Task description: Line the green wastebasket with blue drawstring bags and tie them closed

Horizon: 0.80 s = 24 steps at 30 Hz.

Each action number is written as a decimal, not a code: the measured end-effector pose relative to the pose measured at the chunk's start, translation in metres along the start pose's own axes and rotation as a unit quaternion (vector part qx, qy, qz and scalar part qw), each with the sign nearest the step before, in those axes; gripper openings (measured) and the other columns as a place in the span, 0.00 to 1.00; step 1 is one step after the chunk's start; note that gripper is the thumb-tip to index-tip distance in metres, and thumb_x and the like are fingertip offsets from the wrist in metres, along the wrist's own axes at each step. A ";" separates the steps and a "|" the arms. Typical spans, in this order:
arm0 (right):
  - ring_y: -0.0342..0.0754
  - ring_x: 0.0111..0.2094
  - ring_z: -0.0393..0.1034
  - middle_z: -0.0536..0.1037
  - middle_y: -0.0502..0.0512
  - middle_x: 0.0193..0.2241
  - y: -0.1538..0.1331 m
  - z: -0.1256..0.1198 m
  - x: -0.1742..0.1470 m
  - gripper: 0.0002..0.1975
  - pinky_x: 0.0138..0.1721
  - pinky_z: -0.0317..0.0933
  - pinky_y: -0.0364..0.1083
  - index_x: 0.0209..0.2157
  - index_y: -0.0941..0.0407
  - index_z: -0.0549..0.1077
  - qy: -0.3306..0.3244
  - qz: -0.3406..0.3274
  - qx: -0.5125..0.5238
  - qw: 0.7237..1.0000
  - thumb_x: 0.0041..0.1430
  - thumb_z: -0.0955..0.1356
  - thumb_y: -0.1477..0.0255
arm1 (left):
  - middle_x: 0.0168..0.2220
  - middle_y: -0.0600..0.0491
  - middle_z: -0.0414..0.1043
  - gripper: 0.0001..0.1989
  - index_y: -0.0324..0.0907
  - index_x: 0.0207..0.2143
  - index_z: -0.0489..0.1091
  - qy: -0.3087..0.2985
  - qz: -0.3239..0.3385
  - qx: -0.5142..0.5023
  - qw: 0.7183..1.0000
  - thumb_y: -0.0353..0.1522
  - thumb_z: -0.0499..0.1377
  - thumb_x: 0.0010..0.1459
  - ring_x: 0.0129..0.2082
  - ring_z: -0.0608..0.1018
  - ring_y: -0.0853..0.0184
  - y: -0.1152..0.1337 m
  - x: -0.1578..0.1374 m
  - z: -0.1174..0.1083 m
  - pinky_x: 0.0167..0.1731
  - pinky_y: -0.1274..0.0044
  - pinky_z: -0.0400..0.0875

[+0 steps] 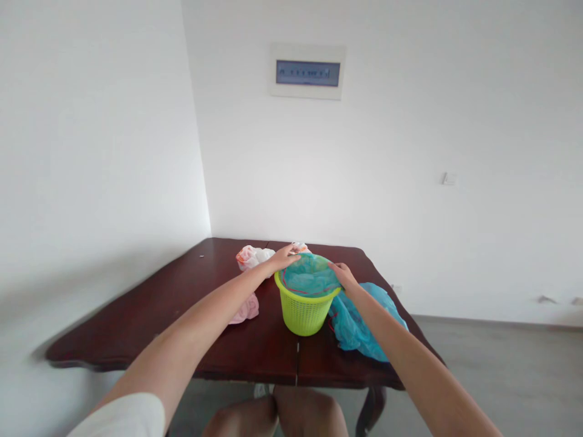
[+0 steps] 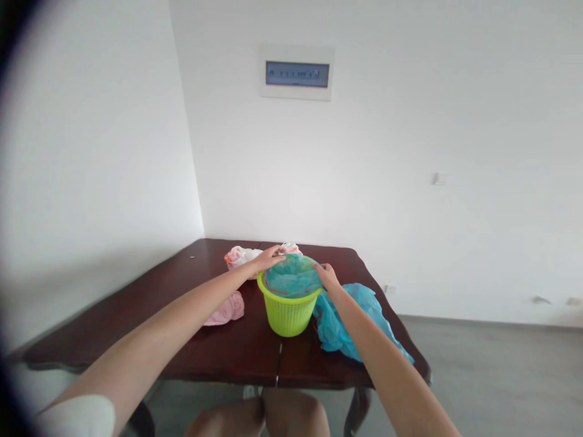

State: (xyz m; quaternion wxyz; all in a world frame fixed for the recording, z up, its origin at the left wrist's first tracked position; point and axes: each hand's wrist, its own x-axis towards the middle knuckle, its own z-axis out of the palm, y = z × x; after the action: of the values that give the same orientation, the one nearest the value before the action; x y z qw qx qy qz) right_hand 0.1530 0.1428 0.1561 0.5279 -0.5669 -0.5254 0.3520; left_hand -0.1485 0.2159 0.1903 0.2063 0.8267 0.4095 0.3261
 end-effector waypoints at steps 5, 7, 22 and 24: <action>0.62 0.63 0.81 0.86 0.60 0.59 0.029 -0.023 -0.054 0.35 0.66 0.76 0.58 0.62 0.48 0.77 -0.011 -0.078 0.036 0.996 0.60 0.79 0.45 | 0.74 0.45 0.78 0.18 0.49 0.48 0.87 -0.049 0.094 0.002 0.994 0.50 0.64 0.75 0.77 0.75 0.49 -0.003 -0.067 -0.022 0.80 0.59 0.64; 0.61 0.58 0.84 0.85 0.61 0.60 0.046 -0.027 -0.079 0.37 0.62 0.79 0.58 0.65 0.47 0.75 -0.028 -0.114 0.065 0.991 0.64 0.77 0.41 | 0.74 0.43 0.78 0.21 0.48 0.40 0.85 -0.039 0.135 0.014 0.990 0.51 0.62 0.78 0.76 0.75 0.49 -0.007 -0.092 -0.026 0.79 0.58 0.65; 0.62 0.63 0.77 0.79 0.64 0.62 0.058 -0.025 -0.141 0.13 0.68 0.75 0.61 0.47 0.48 0.84 -0.021 -0.328 -0.218 0.919 0.80 0.66 0.64 | 0.80 0.40 0.70 0.44 0.44 0.58 0.85 0.135 -0.049 -0.293 0.945 0.71 0.56 0.70 0.74 0.78 0.45 -0.013 -0.152 0.034 0.71 0.55 0.79; 0.63 0.65 0.76 0.77 0.64 0.65 0.061 -0.023 -0.145 0.14 0.67 0.76 0.63 0.47 0.47 0.86 -0.019 -0.349 -0.267 0.898 0.81 0.66 0.67 | 0.79 0.41 0.72 0.45 0.45 0.44 0.86 0.139 -0.051 -0.225 0.963 0.74 0.53 0.69 0.77 0.74 0.45 -0.016 -0.158 0.033 0.75 0.54 0.74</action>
State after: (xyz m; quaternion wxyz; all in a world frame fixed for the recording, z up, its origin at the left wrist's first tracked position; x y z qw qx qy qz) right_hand 0.1596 0.0038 0.0793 0.4359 -0.4601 -0.7735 0.0026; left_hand -0.2052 0.0943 0.0984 0.3439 0.6836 0.3919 0.5108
